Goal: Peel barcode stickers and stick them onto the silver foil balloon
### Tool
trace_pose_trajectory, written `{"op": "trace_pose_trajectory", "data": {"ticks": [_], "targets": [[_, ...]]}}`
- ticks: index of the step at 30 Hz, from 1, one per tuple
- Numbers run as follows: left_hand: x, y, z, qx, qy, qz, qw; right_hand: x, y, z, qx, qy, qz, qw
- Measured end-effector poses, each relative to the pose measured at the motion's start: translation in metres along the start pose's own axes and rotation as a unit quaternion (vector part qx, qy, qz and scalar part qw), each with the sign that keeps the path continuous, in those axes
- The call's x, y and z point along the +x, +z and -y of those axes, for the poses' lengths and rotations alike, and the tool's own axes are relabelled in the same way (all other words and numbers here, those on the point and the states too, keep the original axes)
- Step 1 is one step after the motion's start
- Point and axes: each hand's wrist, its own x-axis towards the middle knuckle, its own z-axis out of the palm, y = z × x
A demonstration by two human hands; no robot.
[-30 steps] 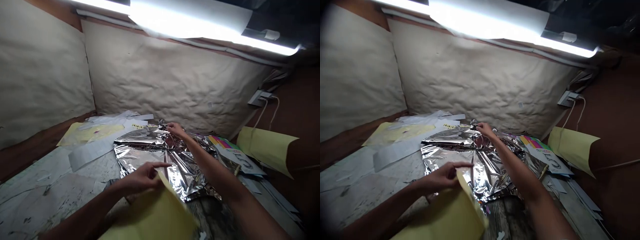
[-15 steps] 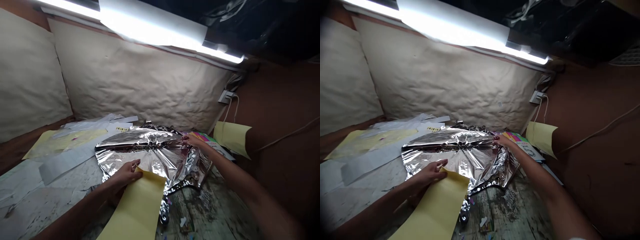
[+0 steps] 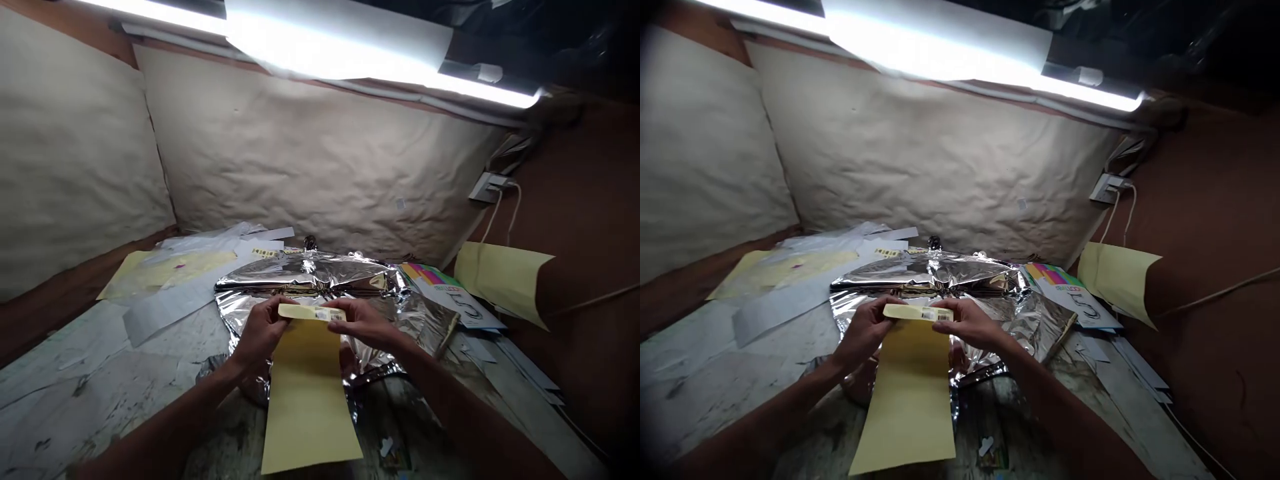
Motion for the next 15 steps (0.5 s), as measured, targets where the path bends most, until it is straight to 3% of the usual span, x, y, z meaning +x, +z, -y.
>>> {"op": "trace_pose_trajectory", "data": {"ticks": [4, 8, 12, 15], "targets": [[0.002, -0.007, -0.01, -0.077, 0.021, 0.101, 0.992, 0.0, 0.02, -0.005, -0.027, -0.019, -0.112, 0.993], [0.003, -0.011, -0.018, -0.091, 0.026, 0.178, 0.979, 0.001, 0.022, -0.012, -0.042, -0.002, -0.125, 0.991], [-0.001, -0.004, -0.013, 0.011, -0.044, 0.124, 0.991, -0.001, 0.031, -0.016, -0.039, 0.044, -0.08, 0.995], [-0.004, 0.001, -0.009, 0.093, -0.009, 0.067, 0.993, -0.003, 0.04, -0.011, -0.105, -0.008, -0.106, 0.989]]}}
